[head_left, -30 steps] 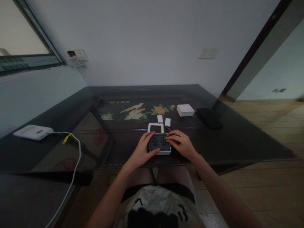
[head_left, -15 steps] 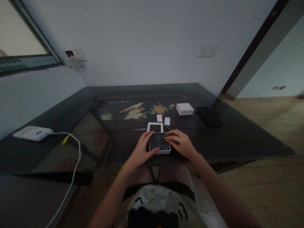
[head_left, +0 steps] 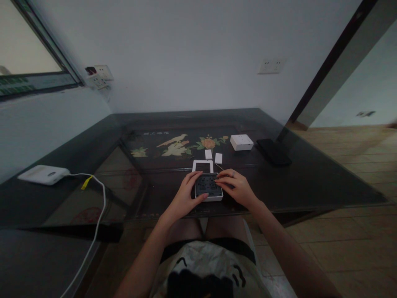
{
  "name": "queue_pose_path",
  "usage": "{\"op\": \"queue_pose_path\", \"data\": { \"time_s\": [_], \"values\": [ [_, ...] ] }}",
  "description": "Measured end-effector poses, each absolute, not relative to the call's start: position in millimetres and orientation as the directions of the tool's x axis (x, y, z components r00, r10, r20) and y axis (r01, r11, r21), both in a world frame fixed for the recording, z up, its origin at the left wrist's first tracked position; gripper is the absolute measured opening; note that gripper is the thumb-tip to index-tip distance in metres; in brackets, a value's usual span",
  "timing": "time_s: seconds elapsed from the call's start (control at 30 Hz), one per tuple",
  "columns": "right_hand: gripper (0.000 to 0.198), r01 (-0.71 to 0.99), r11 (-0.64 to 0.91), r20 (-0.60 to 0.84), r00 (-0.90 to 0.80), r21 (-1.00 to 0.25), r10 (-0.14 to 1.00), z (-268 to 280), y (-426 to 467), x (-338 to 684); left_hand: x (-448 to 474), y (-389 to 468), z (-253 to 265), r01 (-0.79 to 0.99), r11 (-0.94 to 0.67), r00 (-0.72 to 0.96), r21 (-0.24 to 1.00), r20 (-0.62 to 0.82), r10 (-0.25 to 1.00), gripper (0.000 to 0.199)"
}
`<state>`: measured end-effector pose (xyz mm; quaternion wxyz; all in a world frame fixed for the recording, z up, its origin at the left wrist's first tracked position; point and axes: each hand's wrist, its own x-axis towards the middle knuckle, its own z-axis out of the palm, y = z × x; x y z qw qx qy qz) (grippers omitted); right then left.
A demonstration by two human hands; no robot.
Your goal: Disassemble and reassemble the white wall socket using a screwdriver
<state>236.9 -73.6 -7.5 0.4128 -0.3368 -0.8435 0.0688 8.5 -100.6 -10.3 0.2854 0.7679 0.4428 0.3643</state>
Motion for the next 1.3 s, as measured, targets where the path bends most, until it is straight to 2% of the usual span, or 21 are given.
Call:
{"op": "queue_pose_path", "data": {
  "time_s": [0.23, 0.5, 0.63, 0.83, 1.0, 1.1, 1.2, 1.3],
  "values": [
    [0.01, 0.51, 0.737, 0.642, -0.392, -0.444, 0.659, -8, -72, 235, 11, -102, -8, 0.476, -0.424, 0.332, 0.771, 0.289, 0.898, 0.06],
    [0.014, 0.559, 0.766, 0.651, -0.46, -0.315, 0.604, -8, -73, 238, 10, -102, -8, 0.475, -0.429, 0.34, 0.768, 0.29, 0.895, 0.059],
    [0.016, 0.563, 0.761, 0.659, -0.445, -0.321, 0.606, -5, -74, 237, 9, -101, -9, 0.47, -0.443, 0.345, 0.763, 0.303, 0.888, 0.06],
    [0.021, 0.665, 0.602, 0.661, -0.212, -0.442, 0.72, -5, -77, 250, 8, -101, -9, 0.472, -0.444, 0.342, 0.762, 0.306, 0.889, 0.059],
    [0.037, 0.844, 0.412, 0.576, -0.159, -0.342, 0.802, -24, -86, 276, 9, -102, -7, 0.481, -0.429, 0.344, 0.765, 0.285, 0.894, 0.057],
    [0.032, 0.891, 0.345, 0.55, -0.136, -0.297, 0.824, -34, -89, 284, 9, -102, -6, 0.481, -0.425, 0.345, 0.767, 0.28, 0.896, 0.056],
    [0.023, 0.864, 0.338, 0.554, -0.086, -0.372, 0.828, -32, -90, 283, 9, -102, -6, 0.481, -0.43, 0.347, 0.764, 0.285, 0.894, 0.055],
    [0.021, 0.754, 0.338, 0.553, 0.041, -0.563, 0.832, -20, -91, 282, 9, -102, -6, 0.476, -0.432, 0.349, 0.766, 0.286, 0.892, 0.056]
  ]
}}
